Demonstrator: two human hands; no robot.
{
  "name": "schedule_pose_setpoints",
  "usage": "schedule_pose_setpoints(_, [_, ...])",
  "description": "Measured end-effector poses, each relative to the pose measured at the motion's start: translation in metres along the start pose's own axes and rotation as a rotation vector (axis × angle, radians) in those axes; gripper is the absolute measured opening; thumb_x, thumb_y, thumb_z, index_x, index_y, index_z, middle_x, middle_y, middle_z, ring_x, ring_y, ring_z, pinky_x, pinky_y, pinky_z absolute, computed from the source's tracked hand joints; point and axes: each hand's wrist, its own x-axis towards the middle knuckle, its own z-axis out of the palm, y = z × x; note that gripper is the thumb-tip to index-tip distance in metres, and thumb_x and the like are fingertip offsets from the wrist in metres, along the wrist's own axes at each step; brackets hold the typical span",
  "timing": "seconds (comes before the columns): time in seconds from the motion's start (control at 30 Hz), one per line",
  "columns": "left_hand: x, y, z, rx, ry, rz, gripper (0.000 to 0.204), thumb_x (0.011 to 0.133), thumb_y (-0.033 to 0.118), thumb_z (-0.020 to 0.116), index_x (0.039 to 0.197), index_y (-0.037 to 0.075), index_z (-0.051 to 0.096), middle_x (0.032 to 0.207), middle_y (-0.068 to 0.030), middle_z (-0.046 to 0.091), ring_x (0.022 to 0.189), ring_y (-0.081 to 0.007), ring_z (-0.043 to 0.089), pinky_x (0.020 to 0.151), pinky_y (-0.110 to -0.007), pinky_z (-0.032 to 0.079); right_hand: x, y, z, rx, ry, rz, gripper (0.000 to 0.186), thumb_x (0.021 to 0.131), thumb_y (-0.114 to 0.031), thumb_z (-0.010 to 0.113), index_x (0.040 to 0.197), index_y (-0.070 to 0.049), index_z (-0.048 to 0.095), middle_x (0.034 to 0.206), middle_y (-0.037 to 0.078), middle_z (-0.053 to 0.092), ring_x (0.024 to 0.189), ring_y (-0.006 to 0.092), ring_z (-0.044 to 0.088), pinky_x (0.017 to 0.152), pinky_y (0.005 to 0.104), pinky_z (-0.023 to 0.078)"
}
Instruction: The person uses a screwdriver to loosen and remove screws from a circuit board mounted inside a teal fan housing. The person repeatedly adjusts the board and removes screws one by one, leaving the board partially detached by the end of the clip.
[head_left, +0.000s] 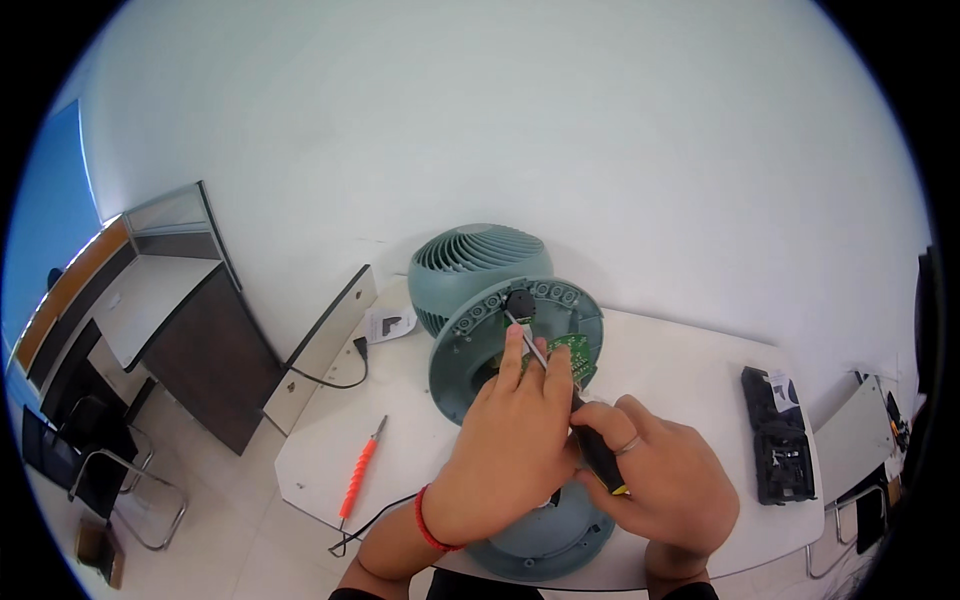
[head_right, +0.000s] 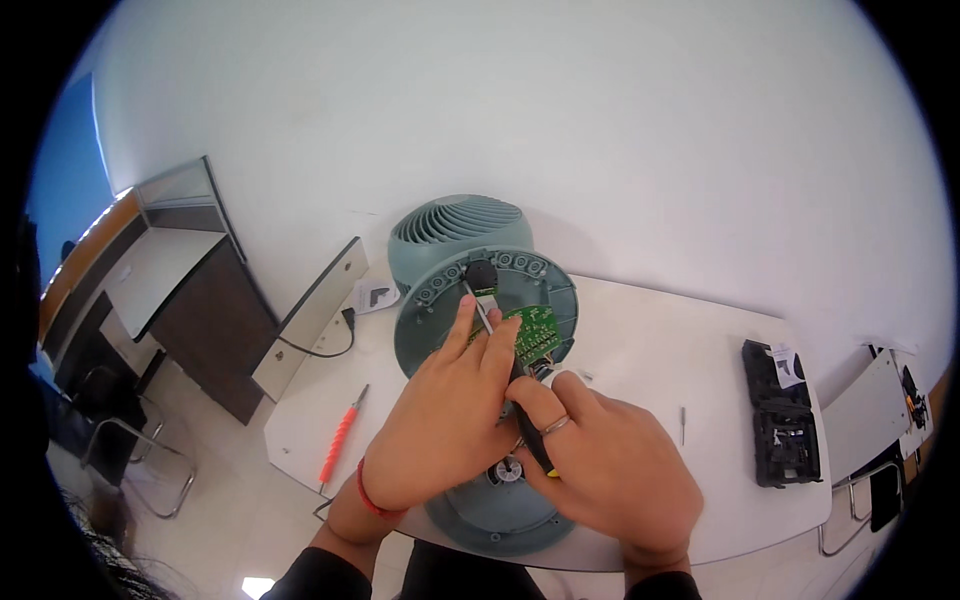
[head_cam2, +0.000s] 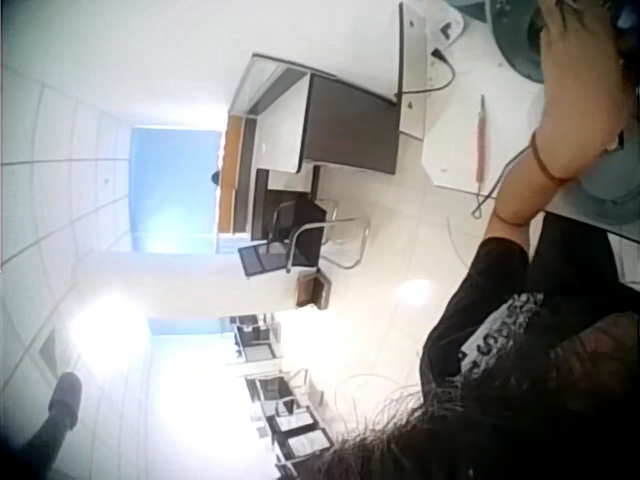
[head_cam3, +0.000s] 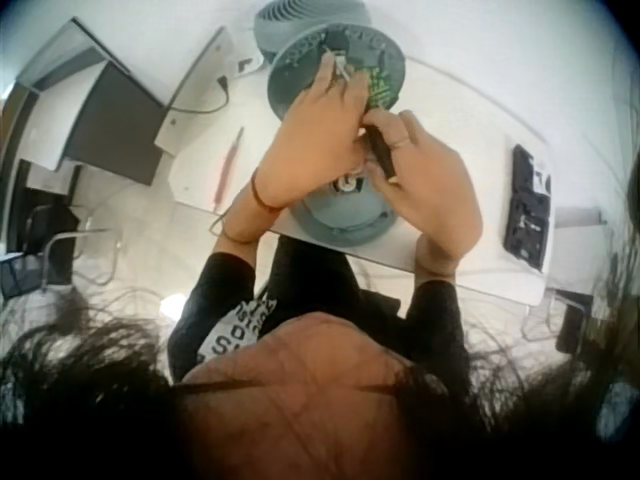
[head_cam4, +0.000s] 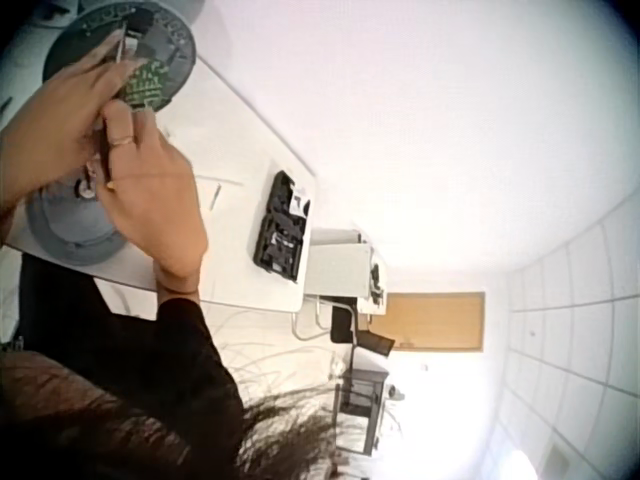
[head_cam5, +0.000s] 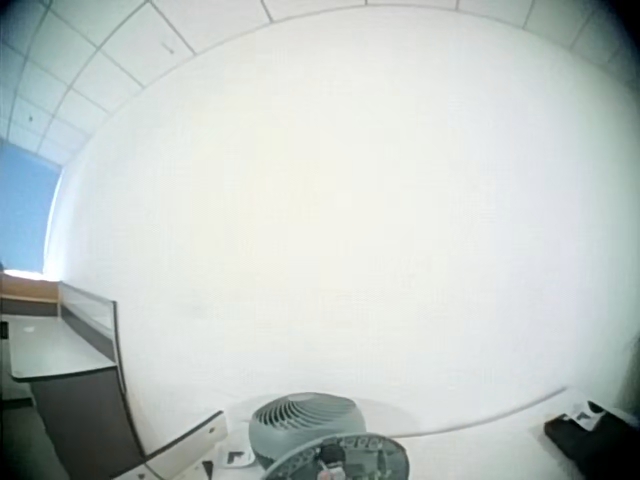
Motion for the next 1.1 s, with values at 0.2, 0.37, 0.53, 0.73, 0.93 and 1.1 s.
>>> schedule_pose_setpoints(0.2, [-0.002, 0.000, -0.004, -0.027, -0.010, 0.005, 0.080, 0.075, 0.009, 0.073, 0.144, -0.015, 0.039, 0.135, -0.0410, 0.054, 0.137, -0.0617, 0.041, 0.119, -0.052, 0.036, 0.000, -0.007, 0.002, -0.030, -0.025, 0.001, 0.052, 0.085, -0.016, 0.075, 0.130, -0.007, 0.051, 0.095, 0.011, 0.058, 0.077, 0.0302, 0.067, 0.065, 0.0416, 0.054])
schedule_pose_setpoints(0.37, [-0.002, -0.004, -0.002, 0.005, 0.042, 0.098, 0.082, 0.074, 0.007, 0.073, 0.145, -0.013, 0.037, 0.138, -0.0436, 0.050, 0.138, -0.0623, 0.040, 0.119, -0.053, 0.036, -0.002, -0.007, 0.001, -0.042, -0.024, -0.007, 0.052, 0.085, -0.017, 0.075, 0.130, -0.006, 0.051, 0.096, 0.011, 0.058, 0.076, 0.0302, 0.067, 0.064, 0.0417, 0.054])
schedule_pose_setpoints(0.53, [-0.002, -0.006, -0.002, -0.018, 0.014, 0.090, 0.082, 0.074, 0.005, 0.074, 0.145, -0.012, 0.036, 0.139, -0.0441, 0.050, 0.137, -0.0624, 0.040, 0.120, -0.054, 0.035, -0.001, -0.007, 0.004, -0.053, -0.039, -0.005, 0.052, 0.086, -0.018, 0.075, 0.131, -0.005, 0.052, 0.095, 0.011, 0.059, 0.076, 0.0296, 0.068, 0.064, 0.0414, 0.054])
schedule_pose_setpoints(0.73, [-0.002, -0.010, -0.003, -0.020, 0.030, 0.115, 0.081, 0.075, 0.005, 0.074, 0.145, -0.012, 0.037, 0.137, -0.0439, 0.051, 0.138, -0.0629, 0.039, 0.118, -0.054, 0.037, 0.000, -0.007, 0.001, -0.088, -0.029, -0.034, 0.055, 0.085, -0.022, 0.078, 0.131, -0.005, 0.054, 0.092, 0.010, 0.059, 0.075, 0.0279, 0.068, 0.063, 0.0402, 0.054])
schedule_pose_setpoints(0.93, [-0.001, -0.016, -0.002, -0.034, 0.032, 0.144, 0.076, 0.076, 0.004, 0.072, 0.142, -0.012, 0.038, 0.138, -0.0408, 0.052, 0.138, -0.0643, 0.039, 0.112, -0.055, 0.043, -0.005, -0.007, 0.001, -0.099, 0.069, -0.033, 0.056, 0.082, -0.028, 0.081, 0.128, -0.006, 0.060, 0.078, 0.004, 0.062, 0.065, 0.0257, 0.065, 0.058, 0.0365, 0.051])
schedule_pose_setpoints(1.1, [0.002, -0.010, 0.001, -0.065, 0.109, 0.142, 0.073, 0.076, 0.003, 0.071, 0.139, -0.013, 0.037, 0.139, -0.0352, 0.052, 0.137, -0.0620, 0.042, 0.114, -0.056, 0.041, -0.010, -0.007, 0.001, -0.181, 0.250, -0.053, 0.054, 0.080, -0.029, 0.083, 0.126, -0.008, 0.063, 0.073, 0.002, 0.064, 0.055, 0.0252, 0.062, 0.054, 0.0366, 0.049])
